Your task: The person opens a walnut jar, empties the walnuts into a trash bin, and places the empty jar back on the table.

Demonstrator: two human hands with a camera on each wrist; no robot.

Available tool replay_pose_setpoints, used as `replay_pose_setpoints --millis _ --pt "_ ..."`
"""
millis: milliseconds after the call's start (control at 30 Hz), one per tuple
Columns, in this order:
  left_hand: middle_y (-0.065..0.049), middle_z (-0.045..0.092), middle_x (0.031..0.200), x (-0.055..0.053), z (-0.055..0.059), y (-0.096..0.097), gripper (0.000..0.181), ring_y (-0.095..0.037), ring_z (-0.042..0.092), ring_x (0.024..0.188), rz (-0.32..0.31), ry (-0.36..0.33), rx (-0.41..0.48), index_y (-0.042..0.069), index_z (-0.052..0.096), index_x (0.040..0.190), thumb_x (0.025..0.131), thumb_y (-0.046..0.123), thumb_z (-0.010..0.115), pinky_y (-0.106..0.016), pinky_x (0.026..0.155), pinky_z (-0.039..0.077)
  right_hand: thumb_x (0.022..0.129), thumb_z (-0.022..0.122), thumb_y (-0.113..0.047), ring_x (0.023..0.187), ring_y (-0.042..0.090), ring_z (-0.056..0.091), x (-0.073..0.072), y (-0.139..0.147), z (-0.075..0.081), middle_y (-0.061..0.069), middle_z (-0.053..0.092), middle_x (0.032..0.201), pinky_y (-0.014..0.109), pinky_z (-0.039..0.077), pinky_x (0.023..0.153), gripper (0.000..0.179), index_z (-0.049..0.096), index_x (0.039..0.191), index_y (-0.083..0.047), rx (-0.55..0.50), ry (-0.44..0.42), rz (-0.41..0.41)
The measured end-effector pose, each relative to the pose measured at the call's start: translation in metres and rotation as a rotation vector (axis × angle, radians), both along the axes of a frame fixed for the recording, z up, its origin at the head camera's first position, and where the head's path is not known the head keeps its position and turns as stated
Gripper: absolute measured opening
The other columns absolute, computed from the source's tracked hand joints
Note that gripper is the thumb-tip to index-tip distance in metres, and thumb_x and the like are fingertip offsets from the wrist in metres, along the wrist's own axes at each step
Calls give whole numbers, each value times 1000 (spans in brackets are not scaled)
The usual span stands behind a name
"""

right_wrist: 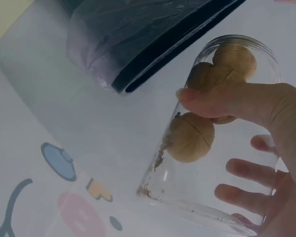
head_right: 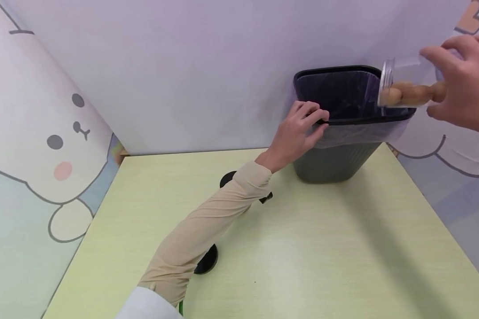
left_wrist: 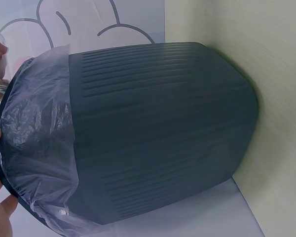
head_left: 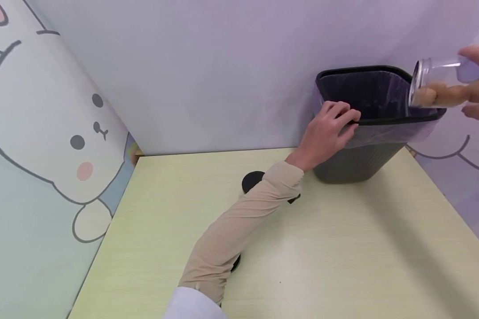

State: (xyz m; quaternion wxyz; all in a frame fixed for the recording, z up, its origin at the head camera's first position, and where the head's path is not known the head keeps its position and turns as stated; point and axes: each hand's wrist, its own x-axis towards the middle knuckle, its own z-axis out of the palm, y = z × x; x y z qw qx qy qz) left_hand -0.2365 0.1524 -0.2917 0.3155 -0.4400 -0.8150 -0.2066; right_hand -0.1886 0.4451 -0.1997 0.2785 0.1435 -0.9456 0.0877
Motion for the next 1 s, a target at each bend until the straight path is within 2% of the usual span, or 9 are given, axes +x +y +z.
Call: replay_pose_setpoints --millis 33,133,333,433,533,633,767,900,1000 --pt "1 56 111 0 0 0 23 -17 45 109 1 2 1 18 68 112 98 26 52 -13 93 34 37 72 23 127 48 27 2 -4 2 35 29 138 51 18 110 116 31 143 0 1 -13 -11" --pt "1 56 110 0 0 0 23 -17 46 109 4 8 1 18 68 112 98 26 52 -13 93 34 35 69 24 129 47 26 4 -6 3 36 28 138 49 17 110 116 32 142 0 -21 -5 7" --pt "1 56 110 1 0 1 23 -17 45 110 4 6 -6 18 68 112 98 26 52 -13 93 34 37 76 23 128 49 24 5 -4 3 35 24 141 57 19 108 120 27 145 -2 54 -46 -83" --pt "1 56 111 1 -1 1 23 -17 45 110 2 3 -9 18 68 112 98 27 52 -13 92 34 35 76 24 123 50 27 4 -4 0 36 28 136 55 21 108 119 31 142 0 32 -21 -67" --pt "0 56 111 2 -3 1 23 -17 45 110 -2 2 -5 18 68 112 98 26 52 -13 92 35 36 77 24 118 51 28 4 -4 0 36 29 133 58 26 102 117 31 141 1 54 -34 -93" --pt "0 57 111 3 -4 1 23 -17 45 109 -4 7 1 18 68 112 98 26 52 -13 92 35 40 74 24 115 52 26 2 -5 1 38 28 131 62 28 95 113 29 142 3 58 -94 -137" --pt "0 56 111 5 -3 0 23 -17 45 110 -9 8 5 18 68 112 98 26 51 -13 92 35 41 70 25 118 54 24 3 -7 2 39 26 133 61 22 103 110 27 141 6 25 -131 -135" --pt "0 57 111 6 -2 1 23 -17 45 110 -10 10 9 18 68 112 98 26 51 -13 92 35 40 69 26 118 53 25 6 -11 3 39 28 132 57 19 107 109 30 139 7 16 -86 -94" --pt "0 57 111 6 -1 2 23 -17 45 110 -7 14 10 18 68 111 98 26 51 -14 93 34 40 70 27 118 53 25 6 -12 3 39 27 132 59 22 106 110 29 140 6 58 -78 -116"
